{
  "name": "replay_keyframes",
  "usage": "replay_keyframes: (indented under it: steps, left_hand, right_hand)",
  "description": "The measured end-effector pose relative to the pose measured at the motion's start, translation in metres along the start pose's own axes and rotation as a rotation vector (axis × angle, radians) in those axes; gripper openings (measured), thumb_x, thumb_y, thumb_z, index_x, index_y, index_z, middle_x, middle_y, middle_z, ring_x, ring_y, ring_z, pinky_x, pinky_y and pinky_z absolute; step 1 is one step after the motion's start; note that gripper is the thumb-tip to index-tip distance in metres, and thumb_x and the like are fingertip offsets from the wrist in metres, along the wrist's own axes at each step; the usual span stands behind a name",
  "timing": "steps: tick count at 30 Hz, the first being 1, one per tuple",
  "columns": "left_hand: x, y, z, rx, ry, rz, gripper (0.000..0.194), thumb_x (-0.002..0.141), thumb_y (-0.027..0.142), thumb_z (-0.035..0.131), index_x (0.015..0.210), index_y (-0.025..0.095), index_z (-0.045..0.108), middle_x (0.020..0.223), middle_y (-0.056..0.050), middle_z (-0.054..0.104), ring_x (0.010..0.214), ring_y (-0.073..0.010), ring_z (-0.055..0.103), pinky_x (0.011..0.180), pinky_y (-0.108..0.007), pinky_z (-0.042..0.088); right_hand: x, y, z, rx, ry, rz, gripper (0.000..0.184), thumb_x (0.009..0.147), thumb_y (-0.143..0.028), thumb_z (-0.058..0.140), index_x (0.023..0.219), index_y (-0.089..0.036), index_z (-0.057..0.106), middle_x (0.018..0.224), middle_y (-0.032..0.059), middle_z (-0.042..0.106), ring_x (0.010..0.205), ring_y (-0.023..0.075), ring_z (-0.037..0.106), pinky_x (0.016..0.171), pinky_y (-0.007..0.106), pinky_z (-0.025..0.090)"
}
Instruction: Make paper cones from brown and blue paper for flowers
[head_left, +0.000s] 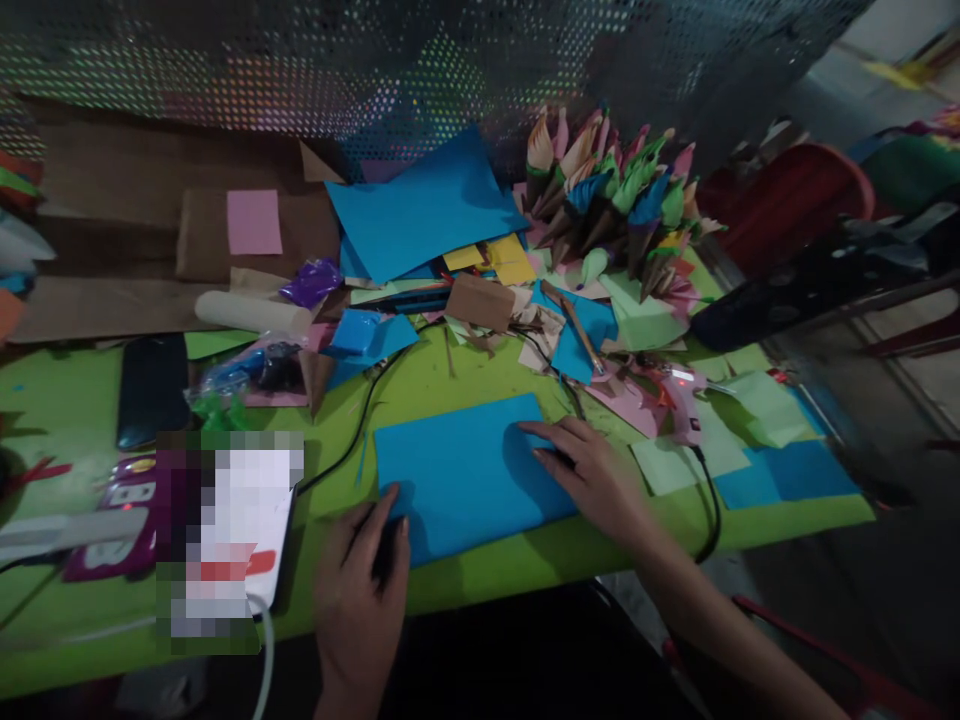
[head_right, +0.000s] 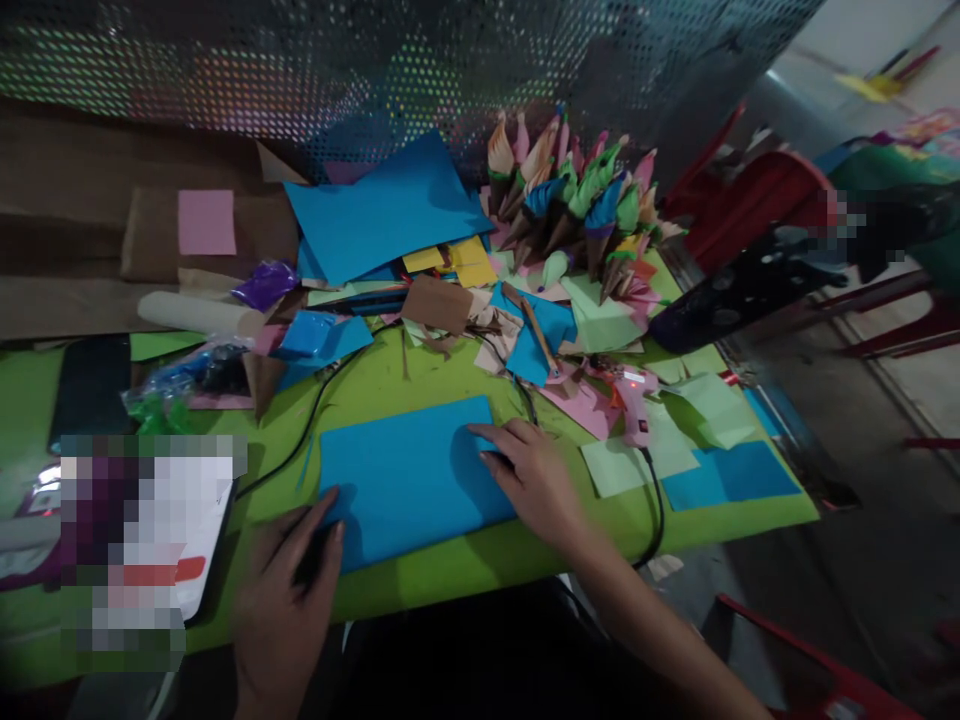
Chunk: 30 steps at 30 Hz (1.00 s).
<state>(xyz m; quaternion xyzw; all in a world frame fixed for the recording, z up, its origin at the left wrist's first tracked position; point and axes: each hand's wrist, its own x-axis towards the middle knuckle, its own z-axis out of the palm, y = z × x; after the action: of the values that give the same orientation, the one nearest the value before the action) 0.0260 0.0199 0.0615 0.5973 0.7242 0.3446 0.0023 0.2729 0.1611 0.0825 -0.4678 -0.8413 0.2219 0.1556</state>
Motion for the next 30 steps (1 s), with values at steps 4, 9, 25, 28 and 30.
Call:
replay_keyframes:
  steps: [4, 9, 25, 28, 30]
  left_hand:
    - [0.0, 0.0, -0.002, 0.011, -0.009, 0.013, 0.032, 0.099, 0.031, 0.058, 0.126, 0.019, 0.071, 0.099, -0.009, 0.069, 0.089, -0.0204, 0.068, 0.08, -0.032, 0.058]
    - [0.001, 0.001, -0.004, 0.024, -0.007, 0.017, 0.033, 0.099, 0.034, 0.057, 0.128, 0.023, 0.07, 0.099, -0.009, 0.069, 0.089, -0.0206, 0.068, 0.078, -0.033, 0.058]
    - [-0.003, 0.012, -0.001, 0.074, -0.073, -0.065, 0.031, 0.1, 0.027, 0.054, 0.125, 0.019, 0.07, 0.096, -0.01, 0.069, 0.088, -0.0206, 0.068, 0.078, -0.034, 0.059]
    - [-0.004, 0.013, -0.001, 0.066, -0.072, -0.059, 0.031, 0.1, 0.027, 0.053, 0.125, 0.018, 0.069, 0.096, -0.01, 0.069, 0.088, -0.0207, 0.067, 0.076, -0.034, 0.058]
    - [-0.004, 0.014, -0.001, 0.059, -0.067, -0.051, 0.031, 0.1, 0.026, 0.053, 0.125, 0.018, 0.068, 0.096, -0.01, 0.069, 0.087, -0.0207, 0.067, 0.075, -0.034, 0.058]
  right_hand:
    - [0.0, 0.001, 0.001, -0.009, 0.0, 0.008, 0.035, 0.102, -0.028, 0.049, 0.131, -0.027, 0.069, 0.091, 0.0065, 0.067, 0.084, 0.0206, 0.066, 0.072, 0.031, 0.052]
    - [-0.001, 0.002, 0.003, -0.017, 0.018, 0.012, 0.036, 0.102, -0.028, 0.048, 0.131, -0.026, 0.069, 0.089, 0.0064, 0.066, 0.082, 0.0206, 0.066, 0.071, 0.03, 0.052]
    - [-0.008, 0.02, 0.009, 0.033, 0.035, -0.004, 0.04, 0.101, -0.043, 0.047, 0.132, -0.028, 0.069, 0.091, 0.0067, 0.067, 0.08, 0.0229, 0.066, 0.071, 0.035, 0.053]
    - [-0.008, 0.023, 0.01, 0.035, 0.034, -0.003, 0.041, 0.1, -0.046, 0.047, 0.131, -0.03, 0.069, 0.089, 0.0058, 0.066, 0.078, 0.0233, 0.065, 0.071, 0.036, 0.052]
    - [-0.009, 0.024, 0.009, 0.035, 0.038, 0.004, 0.042, 0.1, -0.047, 0.046, 0.13, -0.03, 0.07, 0.088, 0.0059, 0.065, 0.077, 0.0233, 0.065, 0.069, 0.035, 0.052]
